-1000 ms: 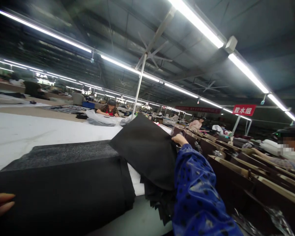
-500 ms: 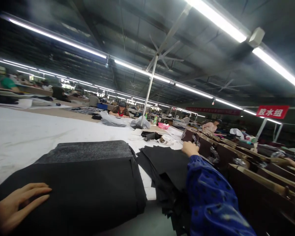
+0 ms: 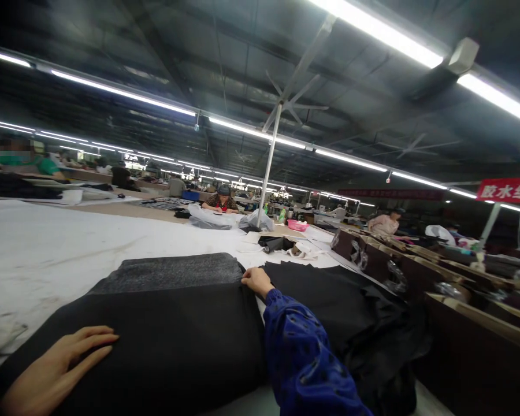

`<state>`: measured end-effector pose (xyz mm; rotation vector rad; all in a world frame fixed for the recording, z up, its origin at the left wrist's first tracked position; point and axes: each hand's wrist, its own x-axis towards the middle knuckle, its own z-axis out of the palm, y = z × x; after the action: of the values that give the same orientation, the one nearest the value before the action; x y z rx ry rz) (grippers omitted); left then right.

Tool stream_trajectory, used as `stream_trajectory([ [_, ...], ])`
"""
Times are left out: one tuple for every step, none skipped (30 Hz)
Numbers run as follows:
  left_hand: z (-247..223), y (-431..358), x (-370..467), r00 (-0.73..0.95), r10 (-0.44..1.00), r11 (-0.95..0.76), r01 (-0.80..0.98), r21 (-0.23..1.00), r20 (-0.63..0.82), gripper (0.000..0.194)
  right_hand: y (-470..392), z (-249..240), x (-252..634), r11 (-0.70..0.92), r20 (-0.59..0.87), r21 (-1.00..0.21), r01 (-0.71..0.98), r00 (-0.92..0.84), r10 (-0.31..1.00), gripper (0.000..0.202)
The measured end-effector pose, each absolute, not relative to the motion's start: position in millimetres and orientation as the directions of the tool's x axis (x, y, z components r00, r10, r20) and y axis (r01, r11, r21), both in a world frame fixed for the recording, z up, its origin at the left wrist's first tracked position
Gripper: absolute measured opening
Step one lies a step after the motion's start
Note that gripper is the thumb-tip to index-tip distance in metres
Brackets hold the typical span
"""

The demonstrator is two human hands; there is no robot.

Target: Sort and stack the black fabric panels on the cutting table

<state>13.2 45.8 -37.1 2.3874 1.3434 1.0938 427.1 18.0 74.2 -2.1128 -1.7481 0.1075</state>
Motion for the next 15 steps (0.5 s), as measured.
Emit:
stream_trajectory([
  [-35, 44, 14, 0.312, 0.805, -0.566, 0.66, 0.494, 0.505, 0.033, 18, 74, 427, -0.143, 0.211, -0.348, 0.926, 0.227, 0.951, 0.018],
  [-32, 42, 15, 0.31, 0.807, -0.563, 0.658, 0.5, 0.502, 0.032, 17, 74, 426, -0.138, 0.239, -0.351, 0.926, 0.231, 0.943, 0.016],
  [-29, 40, 15, 0.308, 0.81, -0.561, 0.655, 0.507, 0.498, 0.032, 15, 75, 424, -0.124, 0.269, -0.354, 0.927, 0.228, 0.936, 0.015],
  [-27, 38, 15, 0.307, 0.814, -0.558, 0.652, 0.514, 0.494, 0.032, 12, 76, 422, -0.104, 0.299, -0.358, 0.928, 0.219, 0.929, 0.014],
  [-24, 36, 15, 0.309, 0.817, -0.556, 0.648, 0.52, 0.487, 0.031, 7, 77, 419, -0.079, 0.323, -0.365, 0.928, 0.206, 0.924, 0.013],
  [-21, 35, 15, 0.311, 0.82, -0.553, 0.646, 0.526, 0.48, 0.031, 2, 79, 414, -0.052, 0.341, -0.371, 0.927, 0.188, 0.921, 0.012],
  [-18, 33, 15, 0.315, 0.823, -0.551, 0.645, 0.53, 0.472, 0.031, -5, 81, 410, -0.017, 0.354, -0.387, 0.922, 0.166, 0.921, 0.011],
  [-14, 32, 16, 0.321, 0.827, -0.548, 0.645, 0.532, 0.462, 0.031, -13, 84, 404, 0.029, 0.362, -0.417, 0.908, 0.137, 0.922, 0.01],
  [-9, 31, 18, 0.324, 0.833, -0.541, 0.649, 0.535, 0.449, 0.031, -22, 86, 397, 0.086, 0.367, -0.458, 0.885, 0.1, 0.925, 0.009],
  [-4, 29, 21, 0.314, 0.84, -0.529, 0.656, 0.539, 0.443, 0.031, -31, 89, 391, 0.153, 0.37, -0.505, 0.849, 0.053, 0.927, 0.008],
  [1, 28, 26, 0.293, 0.843, -0.52, 0.661, 0.541, 0.451, 0.032, -41, 92, 384, 0.225, 0.373, -0.55, 0.804, -0.005, 0.928, 0.007],
  [7, 27, 32, 0.268, 0.837, -0.519, 0.662, 0.54, 0.477, 0.034, -51, 95, 377, 0.293, 0.375, -0.586, 0.755, -0.068, 0.925, 0.006],
  [13, 26, 40, 0.251, 0.82, -0.535, 0.656, 0.532, 0.515, 0.036, -60, 97, 370, 0.352, 0.376, -0.609, 0.711, -0.132, 0.917, 0.005],
  [18, 26, 49, 0.251, 0.789, -0.569, 0.642, 0.514, 0.56, 0.04, -69, 100, 364, 0.399, 0.376, -0.615, 0.68, -0.191, 0.907, 0.003],
  [24, 27, 58, 0.273, 0.749, -0.617, 0.62, 0.485, 0.604, 0.043, -77, 102, 358, 0.438, 0.38, -0.613, 0.658, -0.241, 0.893, 0.002],
])
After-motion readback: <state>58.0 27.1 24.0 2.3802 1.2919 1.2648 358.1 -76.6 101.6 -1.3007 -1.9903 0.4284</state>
